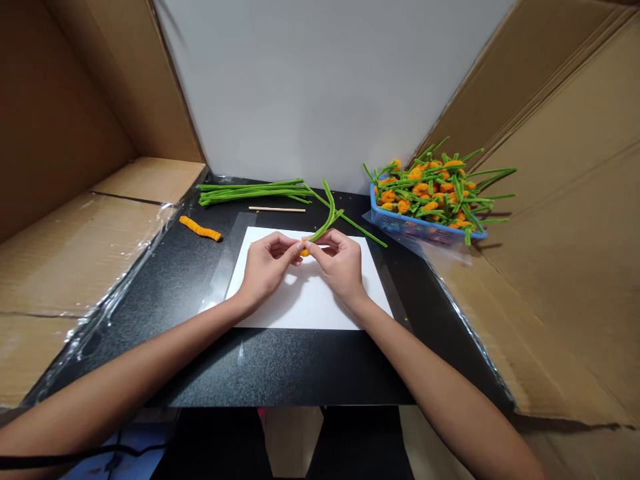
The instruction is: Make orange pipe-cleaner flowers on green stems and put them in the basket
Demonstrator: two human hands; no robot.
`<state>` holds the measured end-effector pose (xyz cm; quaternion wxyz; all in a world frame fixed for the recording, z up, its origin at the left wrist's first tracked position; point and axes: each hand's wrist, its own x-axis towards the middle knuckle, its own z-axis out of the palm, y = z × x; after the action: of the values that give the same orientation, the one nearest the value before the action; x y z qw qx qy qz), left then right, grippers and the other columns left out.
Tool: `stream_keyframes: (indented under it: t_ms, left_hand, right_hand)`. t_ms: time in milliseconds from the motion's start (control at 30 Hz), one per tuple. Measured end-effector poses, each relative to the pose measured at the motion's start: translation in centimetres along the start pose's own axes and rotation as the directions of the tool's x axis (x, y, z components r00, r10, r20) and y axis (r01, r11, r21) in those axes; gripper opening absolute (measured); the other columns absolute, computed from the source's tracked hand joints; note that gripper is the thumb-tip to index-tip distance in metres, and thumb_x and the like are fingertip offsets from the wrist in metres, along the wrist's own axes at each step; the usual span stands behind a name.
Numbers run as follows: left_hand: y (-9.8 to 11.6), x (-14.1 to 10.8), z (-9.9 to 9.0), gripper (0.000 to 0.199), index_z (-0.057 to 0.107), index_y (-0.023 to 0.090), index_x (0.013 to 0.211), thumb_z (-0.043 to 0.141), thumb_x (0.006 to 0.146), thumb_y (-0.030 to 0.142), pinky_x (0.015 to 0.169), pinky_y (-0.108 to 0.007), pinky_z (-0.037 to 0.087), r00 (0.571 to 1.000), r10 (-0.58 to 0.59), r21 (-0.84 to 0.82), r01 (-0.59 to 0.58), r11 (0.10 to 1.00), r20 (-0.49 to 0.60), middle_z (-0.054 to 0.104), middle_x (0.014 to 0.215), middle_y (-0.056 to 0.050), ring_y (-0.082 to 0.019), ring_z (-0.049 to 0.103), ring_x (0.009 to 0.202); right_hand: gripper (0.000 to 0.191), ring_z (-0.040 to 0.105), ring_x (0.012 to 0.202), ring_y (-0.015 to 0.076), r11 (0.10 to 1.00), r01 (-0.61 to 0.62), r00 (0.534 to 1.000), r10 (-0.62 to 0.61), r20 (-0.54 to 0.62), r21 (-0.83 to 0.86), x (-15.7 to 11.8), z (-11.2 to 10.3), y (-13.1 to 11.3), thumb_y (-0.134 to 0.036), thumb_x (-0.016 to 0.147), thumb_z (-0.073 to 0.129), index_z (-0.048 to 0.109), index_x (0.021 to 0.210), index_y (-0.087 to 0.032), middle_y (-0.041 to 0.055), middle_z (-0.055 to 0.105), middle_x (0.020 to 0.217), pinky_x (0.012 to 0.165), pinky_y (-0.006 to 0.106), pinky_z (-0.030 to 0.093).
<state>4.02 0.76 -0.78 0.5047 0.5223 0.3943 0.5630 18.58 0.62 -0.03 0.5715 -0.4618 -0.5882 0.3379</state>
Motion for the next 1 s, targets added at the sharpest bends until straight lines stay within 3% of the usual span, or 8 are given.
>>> stream_keyframes:
  t_ms: [100, 233, 333, 467, 567, 767, 1000]
  left_hand:
    - [-0.1, -0.1, 0.1, 0.028, 0.070, 0.013, 0.079, 0.082, 0.074, 0.037, 0.064, -0.025, 0.056, 1.000, 0.014, 0.001, -0.014, 1.000, -0.005, 0.072, 0.073, -0.004, -0.013, 0.067, 0.063]
    - [-0.3, 0.0, 0.0, 0.033, 0.071, 0.013, 0.087, 0.084, 0.072, 0.040, 0.069, -0.028, 0.058, 0.997, -0.082, -0.107, 0.080, 0.991, -0.014, 0.075, 0.079, -0.005, -0.015, 0.070, 0.067]
    - [-0.5, 0.1, 0.0, 0.035, 0.076, 0.014, 0.093, 0.085, 0.071, 0.039, 0.076, -0.029, 0.058, 0.987, -0.164, -0.181, 0.161, 0.970, -0.002, 0.076, 0.086, -0.006, -0.015, 0.070, 0.072]
    - [-0.7, 0.1, -0.1, 0.028, 0.078, 0.015, 0.084, 0.087, 0.068, 0.037, 0.077, -0.028, 0.057, 0.976, -0.212, -0.210, 0.200, 0.957, -0.039, 0.076, 0.085, -0.005, -0.014, 0.069, 0.074]
    - [-0.8, 0.1, -0.2, 0.024, 0.078, 0.016, 0.081, 0.085, 0.071, 0.036, 0.077, -0.028, 0.056, 0.982, -0.173, -0.161, 0.158, 0.974, -0.082, 0.076, 0.081, -0.005, -0.014, 0.069, 0.074]
    - [-0.7, -0.3, 0.1, 0.024, 0.076, 0.015, 0.078, 0.085, 0.070, 0.036, 0.077, -0.029, 0.054, 0.978, -0.177, -0.169, 0.157, 0.973, -0.109, 0.076, 0.080, -0.005, -0.016, 0.069, 0.075]
    - [-0.6, -0.6, 0.7, 0.017, 0.076, 0.014, 0.070, 0.084, 0.065, 0.028, 0.080, -0.029, 0.053, 0.944, -0.273, -0.226, 0.230, 0.947, -0.185, 0.075, 0.076, -0.006, -0.016, 0.068, 0.075]
  right_hand:
    - [0.010, 0.073, 0.079, 0.0185, 0.999, 0.050, 0.999, -0.050, -0.013, -0.001, -0.1, 0.1, -0.1, -0.027, 0.080, 0.073, 0.065, 0.083, -0.021, 0.0015, 0.074, 0.082, 0.076, 0.033, 0.060]
    - [0.036, 0.075, 0.087, 0.0191, 0.995, 0.084, 0.996, -0.082, -0.042, 0.055, -0.3, 0.3, 0.0, -0.019, 0.079, 0.074, 0.051, 0.106, -0.026, -0.0021, 0.076, 0.086, 0.089, 0.037, 0.059]
    - [0.043, 0.076, 0.090, 0.0197, 0.993, 0.114, 0.992, -0.111, -0.062, 0.041, -0.4, 0.3, 0.2, -0.018, 0.079, 0.076, 0.047, 0.111, -0.027, -0.0015, 0.077, 0.088, 0.091, 0.038, 0.057]
    - [0.022, 0.074, 0.094, 0.0206, 0.988, 0.153, 0.987, -0.152, 0.043, -0.016, -0.2, 0.1, 0.6, -0.023, 0.081, 0.076, 0.064, 0.100, -0.023, 0.0024, 0.078, 0.097, 0.089, 0.037, 0.057]
    - [0.008, 0.070, 0.101, 0.0231, 0.971, 0.177, 0.984, -0.170, 0.060, -0.158, 0.0, -0.1, 0.8, -0.027, 0.084, 0.075, 0.075, 0.091, -0.022, 0.0054, 0.077, 0.100, 0.091, 0.040, 0.054]
    - [0.005, 0.063, 0.092, 0.0226, 0.915, 0.282, 0.954, -0.300, -0.019, -0.288, -0.1, -0.1, 1.0, -0.025, 0.086, 0.074, 0.079, 0.085, -0.024, 0.0052, 0.074, 0.091, 0.078, 0.037, 0.053]
    - [0.009, 0.060, 0.082, 0.0214, 0.865, 0.394, 0.919, -0.375, 0.122, -0.310, 0.0, -0.4, 0.9, -0.021, 0.088, 0.072, 0.077, 0.080, -0.023, 0.0049, 0.072, 0.082, 0.070, 0.035, 0.049]
